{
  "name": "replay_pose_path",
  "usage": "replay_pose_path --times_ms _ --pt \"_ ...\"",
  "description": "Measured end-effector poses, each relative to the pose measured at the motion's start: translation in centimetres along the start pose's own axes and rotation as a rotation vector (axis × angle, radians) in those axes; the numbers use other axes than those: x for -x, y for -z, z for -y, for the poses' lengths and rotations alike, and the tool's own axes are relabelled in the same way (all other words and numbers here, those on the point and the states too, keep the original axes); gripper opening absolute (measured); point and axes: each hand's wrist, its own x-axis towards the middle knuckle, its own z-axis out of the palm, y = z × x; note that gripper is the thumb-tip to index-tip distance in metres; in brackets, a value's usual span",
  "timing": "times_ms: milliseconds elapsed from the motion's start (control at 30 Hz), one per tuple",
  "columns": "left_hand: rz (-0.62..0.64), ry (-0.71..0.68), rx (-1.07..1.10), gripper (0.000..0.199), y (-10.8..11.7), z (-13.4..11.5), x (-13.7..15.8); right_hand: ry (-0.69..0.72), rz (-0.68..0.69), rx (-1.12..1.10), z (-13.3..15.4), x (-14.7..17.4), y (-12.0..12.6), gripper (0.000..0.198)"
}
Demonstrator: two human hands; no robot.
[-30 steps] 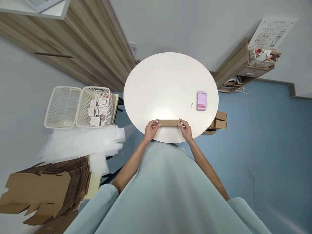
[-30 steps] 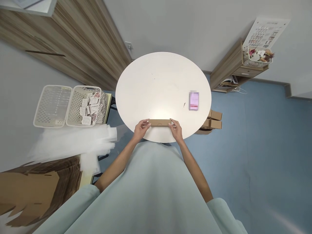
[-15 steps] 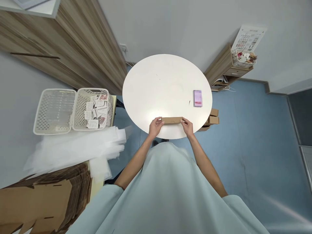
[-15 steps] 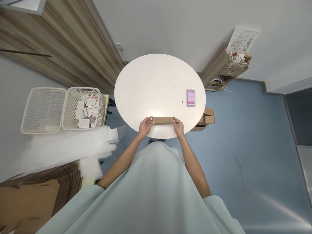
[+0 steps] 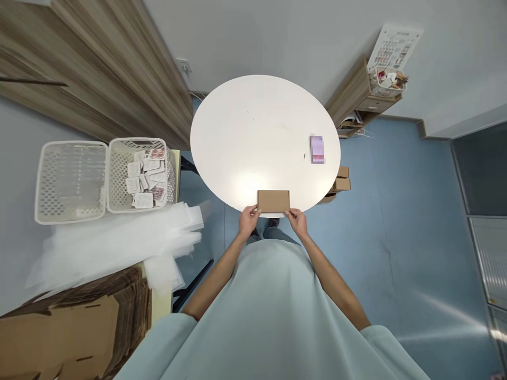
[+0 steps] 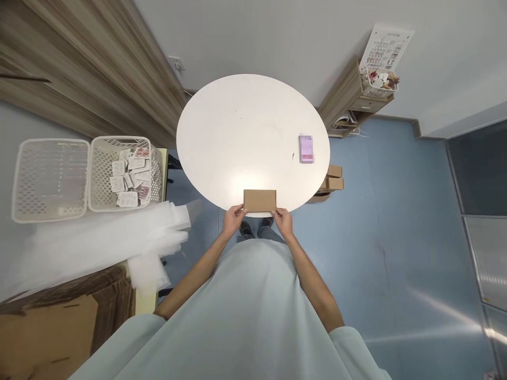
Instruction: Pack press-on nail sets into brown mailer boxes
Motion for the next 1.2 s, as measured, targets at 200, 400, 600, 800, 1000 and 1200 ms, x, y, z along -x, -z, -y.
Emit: replay_pose_path --times_ms 200,400,600,800,1000,1200 --pt "0.04 -0.055 0.066 0.036 -0.2 -1.0 -1.0 -0.051 -0.033 -0.179 0.7 -0.5 1.6 0.054" --pt "0.065 -0.054 0.137 0.039 -4.6 -3.8 -1.7 -0.172 -0.139 -0.488 0.0 -2.6 5.5 0.062" --pt "0.134 -0.07 0.11 0.038 -13.4 -7.7 -3.4 -0.215 -0.227 -0.521 -3.3 -6.7 13.7 0.063" --pt "0.15 -0.085 0.007 0.03 -27.5 -13.1 -5.1 -0.219 -0.258 -0.503 -9.3 -12.5 25.7 0.064" --pt "0.209 -0.028 -0.09 0.031 -41.9 -15.6 -5.8 -0.303 -0.24 -0.487 -16.3 -16.8 37.9 0.064" --pt "0.239 0.096 -0.138 0.032 -49.8 -13.7 -7.8 -0.399 -0.191 -0.487 -21.9 -20.2 42.6 0.061"
